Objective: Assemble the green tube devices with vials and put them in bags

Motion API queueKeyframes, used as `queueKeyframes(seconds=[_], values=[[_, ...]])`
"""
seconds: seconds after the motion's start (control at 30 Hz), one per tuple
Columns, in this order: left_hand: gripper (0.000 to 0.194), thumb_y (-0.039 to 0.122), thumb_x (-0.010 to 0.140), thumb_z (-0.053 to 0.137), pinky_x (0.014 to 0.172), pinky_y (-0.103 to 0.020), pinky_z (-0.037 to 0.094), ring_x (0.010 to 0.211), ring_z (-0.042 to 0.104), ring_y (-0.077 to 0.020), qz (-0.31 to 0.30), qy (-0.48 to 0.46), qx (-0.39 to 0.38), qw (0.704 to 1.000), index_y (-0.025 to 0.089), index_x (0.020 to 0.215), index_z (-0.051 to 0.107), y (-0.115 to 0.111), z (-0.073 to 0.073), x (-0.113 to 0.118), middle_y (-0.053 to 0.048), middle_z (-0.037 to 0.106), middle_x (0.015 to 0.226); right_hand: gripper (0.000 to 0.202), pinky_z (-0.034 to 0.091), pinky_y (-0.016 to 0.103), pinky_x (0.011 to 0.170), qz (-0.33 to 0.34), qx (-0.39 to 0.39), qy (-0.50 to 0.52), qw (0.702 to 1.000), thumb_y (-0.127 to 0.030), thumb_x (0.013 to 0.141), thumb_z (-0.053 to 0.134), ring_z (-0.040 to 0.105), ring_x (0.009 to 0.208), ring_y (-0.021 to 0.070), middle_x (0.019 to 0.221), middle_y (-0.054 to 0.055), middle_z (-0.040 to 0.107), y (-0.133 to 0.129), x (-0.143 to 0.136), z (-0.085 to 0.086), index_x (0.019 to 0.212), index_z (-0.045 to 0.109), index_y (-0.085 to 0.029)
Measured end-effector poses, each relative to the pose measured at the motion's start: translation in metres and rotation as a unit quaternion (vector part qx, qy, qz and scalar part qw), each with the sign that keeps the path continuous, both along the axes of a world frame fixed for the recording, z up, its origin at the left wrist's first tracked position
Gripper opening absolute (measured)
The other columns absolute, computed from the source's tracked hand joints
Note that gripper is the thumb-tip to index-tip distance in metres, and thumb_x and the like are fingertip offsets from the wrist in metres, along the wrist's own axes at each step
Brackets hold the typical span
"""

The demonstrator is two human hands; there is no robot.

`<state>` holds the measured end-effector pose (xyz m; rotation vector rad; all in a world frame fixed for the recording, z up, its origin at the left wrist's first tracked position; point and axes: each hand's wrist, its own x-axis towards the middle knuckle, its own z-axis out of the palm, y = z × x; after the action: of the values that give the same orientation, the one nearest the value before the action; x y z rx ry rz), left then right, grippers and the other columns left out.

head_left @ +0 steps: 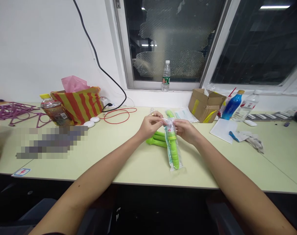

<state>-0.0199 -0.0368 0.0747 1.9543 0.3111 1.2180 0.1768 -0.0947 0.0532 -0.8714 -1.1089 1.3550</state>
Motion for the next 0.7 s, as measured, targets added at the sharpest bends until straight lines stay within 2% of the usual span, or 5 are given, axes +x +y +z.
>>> queueKeyframes(seconds=[0.13, 0.23, 0.33, 0.47, 0.7], values=[[0.014, 0.027, 0.078, 0.068, 0.078, -0.031, 0.048, 0.082, 0.056, -0.0148, -0.025, -0.020, -0.048, 0.998, 0.016, 0.070, 0.065, 0.003, -0.005, 0.005, -0.004, 0.057, 0.083, 0.020, 0.048, 0.028, 0.063, -0.026, 0.044, -0.007, 0.999, -0.032, 0.068, 0.080, 0.057, 0.066, 0.0127, 0.072, 0.000, 0.063, 0.003, 0.004, -0.003, 0.073, 0.067, -0.017], [0.031, 0.031, 0.071, 0.077, 0.067, -0.028, 0.051, 0.070, 0.054, -0.0104, -0.049, -0.055, -0.150, 0.986, 0.017, 0.075, 0.049, 0.004, -0.013, 0.012, 0.002, 0.054, 0.077, 0.021, 0.049, 0.028, 0.063, -0.051, 0.063, -0.014, 0.997, -0.031, 0.066, 0.081, 0.057, 0.067, 0.0128, 0.071, -0.001, 0.061, 0.004, 0.006, -0.005, 0.069, 0.065, -0.018], [0.038, 0.041, 0.072, 0.076, 0.054, -0.025, 0.052, 0.065, 0.057, -0.0115, -0.056, 0.000, -0.227, 0.972, 0.017, 0.079, 0.048, 0.005, -0.018, 0.014, 0.002, 0.055, 0.073, 0.024, 0.049, 0.028, 0.063, -0.070, 0.073, -0.016, 0.995, -0.031, 0.066, 0.082, 0.056, 0.067, 0.0128, 0.070, -0.001, 0.060, 0.005, 0.006, -0.004, 0.068, 0.063, -0.018], [0.040, 0.051, 0.080, 0.066, 0.042, -0.022, 0.047, 0.061, 0.060, -0.0138, -0.070, 0.091, -0.244, 0.963, 0.012, 0.077, 0.057, 0.006, -0.016, 0.010, -0.004, 0.058, 0.069, 0.026, 0.048, 0.027, 0.062, -0.072, 0.081, -0.016, 0.994, -0.032, 0.067, 0.082, 0.055, 0.066, 0.0123, 0.069, -0.002, 0.059, 0.004, 0.007, -0.002, 0.067, 0.060, -0.017], [0.042, 0.054, 0.080, 0.066, 0.040, -0.021, 0.047, 0.057, 0.059, -0.0124, -0.097, 0.080, -0.226, 0.966, 0.013, 0.076, 0.057, 0.007, -0.017, 0.009, -0.002, 0.058, 0.067, 0.022, 0.049, 0.029, 0.069, -0.001, 0.066, -0.044, 0.997, -0.034, 0.074, 0.078, 0.059, 0.074, 0.0141, 0.077, 0.001, 0.063, 0.001, 0.007, 0.001, 0.076, 0.065, -0.016]])
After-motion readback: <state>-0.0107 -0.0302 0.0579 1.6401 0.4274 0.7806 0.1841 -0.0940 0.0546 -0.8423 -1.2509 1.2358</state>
